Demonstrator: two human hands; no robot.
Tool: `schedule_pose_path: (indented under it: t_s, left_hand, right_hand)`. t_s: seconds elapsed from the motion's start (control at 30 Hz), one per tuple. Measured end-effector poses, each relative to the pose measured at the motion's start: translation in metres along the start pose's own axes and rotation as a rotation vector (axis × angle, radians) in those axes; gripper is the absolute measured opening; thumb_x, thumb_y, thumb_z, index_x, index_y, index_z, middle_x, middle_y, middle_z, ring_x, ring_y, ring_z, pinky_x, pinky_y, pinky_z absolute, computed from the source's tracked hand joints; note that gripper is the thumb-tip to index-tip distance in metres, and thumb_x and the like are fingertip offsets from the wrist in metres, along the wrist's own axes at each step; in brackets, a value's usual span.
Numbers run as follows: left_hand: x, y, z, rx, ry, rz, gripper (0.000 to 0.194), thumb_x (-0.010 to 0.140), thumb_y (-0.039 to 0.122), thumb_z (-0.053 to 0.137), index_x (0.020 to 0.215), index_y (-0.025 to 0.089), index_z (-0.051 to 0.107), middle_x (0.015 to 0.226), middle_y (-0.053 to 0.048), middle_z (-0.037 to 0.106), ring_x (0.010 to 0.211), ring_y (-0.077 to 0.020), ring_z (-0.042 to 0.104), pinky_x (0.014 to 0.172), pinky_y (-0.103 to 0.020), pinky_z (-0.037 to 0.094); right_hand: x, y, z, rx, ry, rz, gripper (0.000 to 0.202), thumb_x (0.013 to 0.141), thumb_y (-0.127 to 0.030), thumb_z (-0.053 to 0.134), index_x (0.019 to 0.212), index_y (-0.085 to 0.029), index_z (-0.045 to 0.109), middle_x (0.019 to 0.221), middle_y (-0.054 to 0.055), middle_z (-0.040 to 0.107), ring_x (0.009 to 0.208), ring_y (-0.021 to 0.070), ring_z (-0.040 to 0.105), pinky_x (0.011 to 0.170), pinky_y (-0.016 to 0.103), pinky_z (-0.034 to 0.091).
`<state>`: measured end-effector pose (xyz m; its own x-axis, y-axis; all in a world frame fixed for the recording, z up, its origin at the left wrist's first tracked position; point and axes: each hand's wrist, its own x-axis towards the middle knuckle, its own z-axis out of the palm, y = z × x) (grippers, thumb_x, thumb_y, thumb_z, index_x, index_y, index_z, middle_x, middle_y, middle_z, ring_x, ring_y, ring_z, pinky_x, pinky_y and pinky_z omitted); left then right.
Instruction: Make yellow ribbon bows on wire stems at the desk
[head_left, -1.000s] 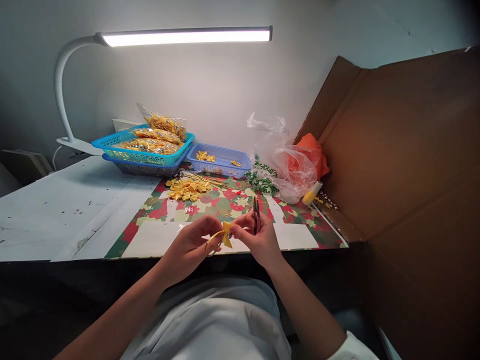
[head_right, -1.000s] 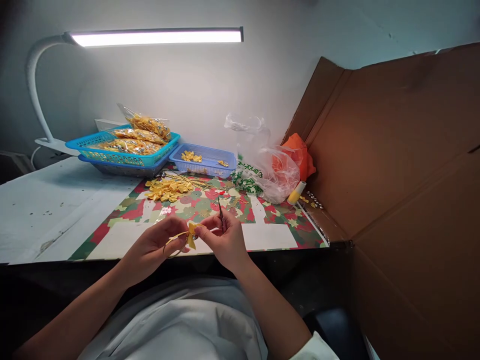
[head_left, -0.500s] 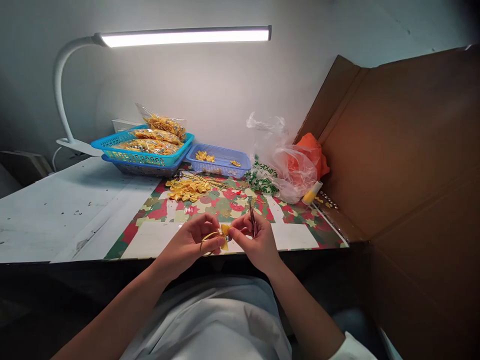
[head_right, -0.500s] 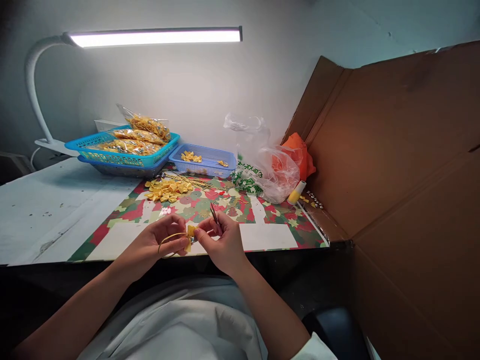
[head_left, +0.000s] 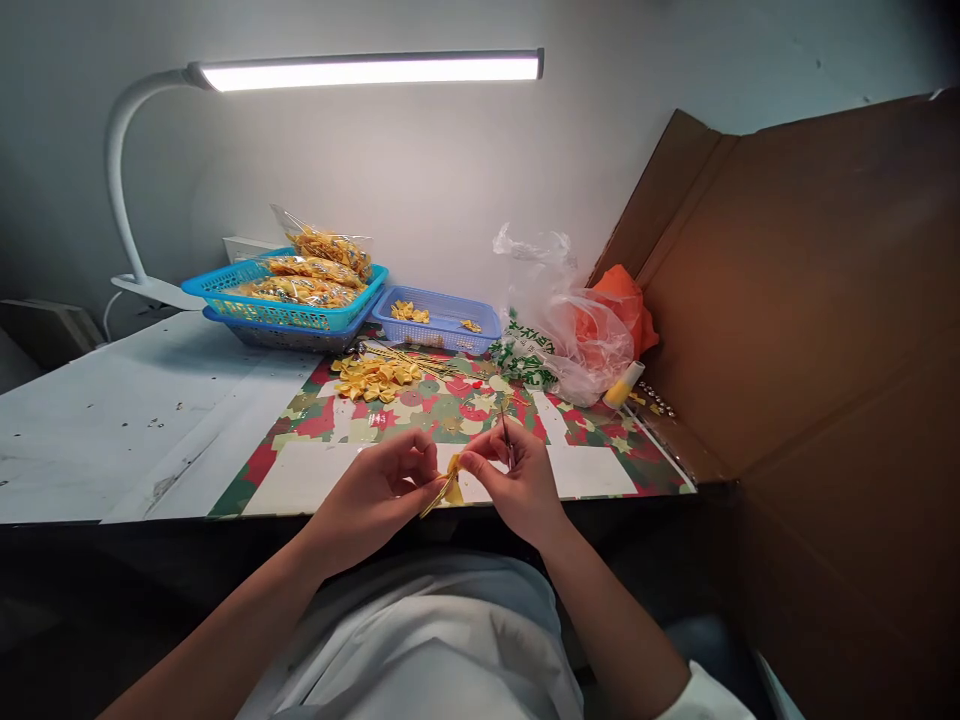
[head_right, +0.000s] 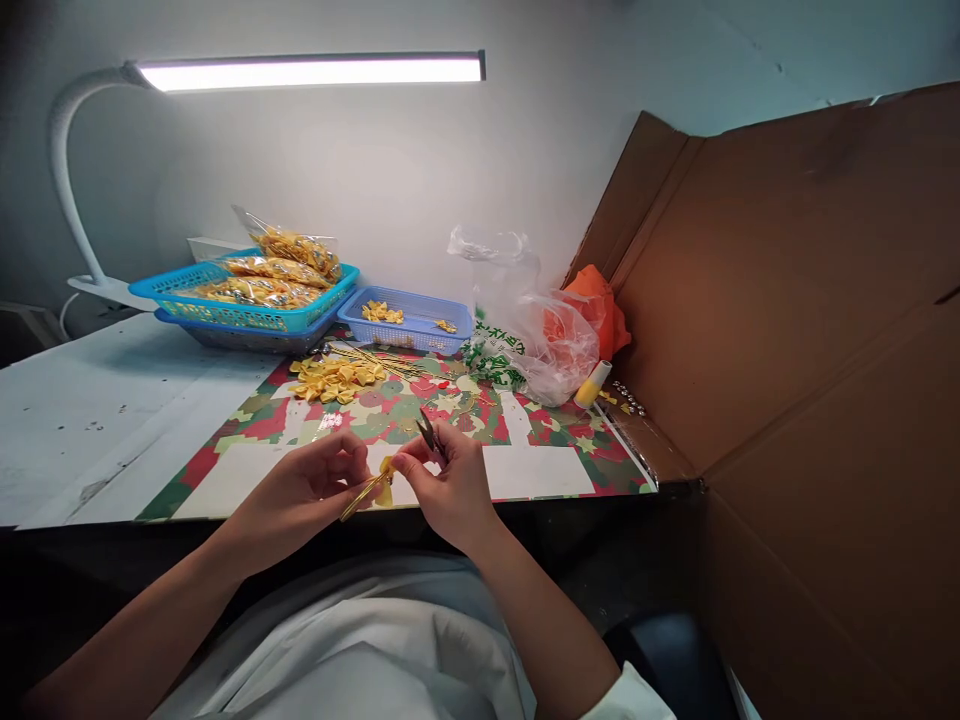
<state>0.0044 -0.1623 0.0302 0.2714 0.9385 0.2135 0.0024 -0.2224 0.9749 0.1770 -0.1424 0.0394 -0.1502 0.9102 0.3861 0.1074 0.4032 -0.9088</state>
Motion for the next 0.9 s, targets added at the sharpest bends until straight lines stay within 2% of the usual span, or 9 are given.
schedule_pose_path:
  t_s: [0.13, 0.23, 0.37, 0.47, 0.53, 0.63, 0.7, 0.8, 0.9]
  left_hand:
    - [0.001, -0.001, -0.006, -0.084, -0.056, -0.023, 0.027, 0.077, 0.031, 0.073, 0.075, 0.017, 0.05, 0.063, 0.003, 0.054, 0.057, -0.0086, 0.05, 0.052, -0.018, 0.041]
    - [0.001, -0.003, -0.009, -0.204, -0.107, -0.066, 0.029, 0.076, 0.032, 0.075, 0.076, 0.017, 0.05, 0.064, 0.002, 0.057, 0.058, -0.0087, 0.053, 0.054, -0.019, 0.044]
    - [-0.001, -0.002, -0.011, -0.339, -0.151, -0.169, 0.031, 0.074, 0.031, 0.078, 0.078, 0.018, 0.05, 0.066, 0.003, 0.058, 0.058, -0.0081, 0.054, 0.056, -0.02, 0.049]
    - [-0.001, 0.0, -0.01, -0.391, -0.157, -0.229, 0.031, 0.072, 0.029, 0.079, 0.08, 0.018, 0.052, 0.068, 0.004, 0.057, 0.058, -0.0073, 0.054, 0.057, -0.021, 0.052]
    - [-0.001, 0.001, -0.01, -0.416, -0.173, -0.244, 0.031, 0.071, 0.029, 0.08, 0.08, 0.018, 0.052, 0.068, 0.004, 0.057, 0.058, -0.0072, 0.054, 0.056, -0.02, 0.053]
    - [0.001, 0.0, -0.011, -0.438, -0.188, -0.267, 0.032, 0.071, 0.028, 0.081, 0.08, 0.019, 0.052, 0.067, 0.005, 0.056, 0.057, -0.0071, 0.054, 0.053, -0.018, 0.052]
    - [0.002, 0.0, -0.011, -0.447, -0.188, -0.282, 0.033, 0.069, 0.028, 0.082, 0.08, 0.019, 0.052, 0.067, 0.006, 0.055, 0.056, -0.0069, 0.055, 0.052, -0.017, 0.052]
    - [0.002, 0.0, -0.012, -0.473, -0.191, -0.298, 0.035, 0.068, 0.03, 0.083, 0.079, 0.018, 0.053, 0.065, 0.006, 0.055, 0.055, -0.0063, 0.054, 0.05, -0.016, 0.051]
    - [0.002, 0.002, -0.011, -0.497, -0.203, -0.299, 0.035, 0.066, 0.029, 0.084, 0.079, 0.018, 0.053, 0.066, 0.005, 0.055, 0.057, -0.0066, 0.052, 0.05, -0.016, 0.052]
  right_hand:
    - [-0.001, 0.001, 0.002, 0.217, 0.0, 0.095, 0.049, 0.065, -0.04, 0.077, 0.059, -0.022, 0.031, 0.061, -0.002, 0.062, 0.057, 0.0118, 0.054, 0.058, 0.027, 0.048]
    - [-0.001, 0.002, 0.003, 0.29, -0.011, 0.176, 0.048, 0.063, -0.041, 0.079, 0.059, -0.022, 0.036, 0.06, -0.003, 0.061, 0.056, 0.0113, 0.054, 0.057, 0.027, 0.049]
    - [-0.005, 0.0, 0.002, 0.315, -0.077, 0.147, 0.042, 0.068, -0.037, 0.076, 0.063, -0.022, 0.036, 0.076, 0.002, 0.07, 0.07, 0.0162, 0.064, 0.063, 0.03, 0.054]
    - [-0.008, -0.006, -0.002, 0.228, -0.093, -0.008, 0.039, 0.072, -0.026, 0.071, 0.065, -0.023, 0.033, 0.089, 0.004, 0.073, 0.086, 0.0191, 0.067, 0.076, 0.034, 0.054]
    - [-0.009, -0.01, -0.005, 0.076, -0.105, -0.122, 0.034, 0.074, -0.02, 0.067, 0.064, -0.022, 0.035, 0.086, 0.003, 0.073, 0.077, 0.016, 0.065, 0.073, 0.032, 0.053]
    - [-0.008, -0.012, -0.009, -0.162, -0.138, -0.263, 0.025, 0.074, -0.015, 0.064, 0.063, -0.022, 0.042, 0.079, 0.001, 0.073, 0.058, 0.0105, 0.056, 0.057, 0.026, 0.047]
    - [-0.006, -0.01, -0.011, -0.268, -0.158, -0.407, 0.023, 0.074, -0.013, 0.063, 0.064, -0.022, 0.044, 0.079, 0.001, 0.073, 0.06, 0.0109, 0.057, 0.056, 0.025, 0.046]
    - [-0.004, -0.006, -0.013, -0.389, -0.182, -0.684, 0.022, 0.077, -0.009, 0.058, 0.066, -0.022, 0.045, 0.08, 0.0, 0.073, 0.071, 0.0136, 0.063, 0.066, 0.027, 0.05]
    - [-0.003, -0.001, -0.013, -0.455, -0.147, -0.879, 0.022, 0.077, -0.005, 0.056, 0.068, -0.023, 0.046, 0.078, 0.0, 0.072, 0.073, 0.0139, 0.064, 0.07, 0.028, 0.052]
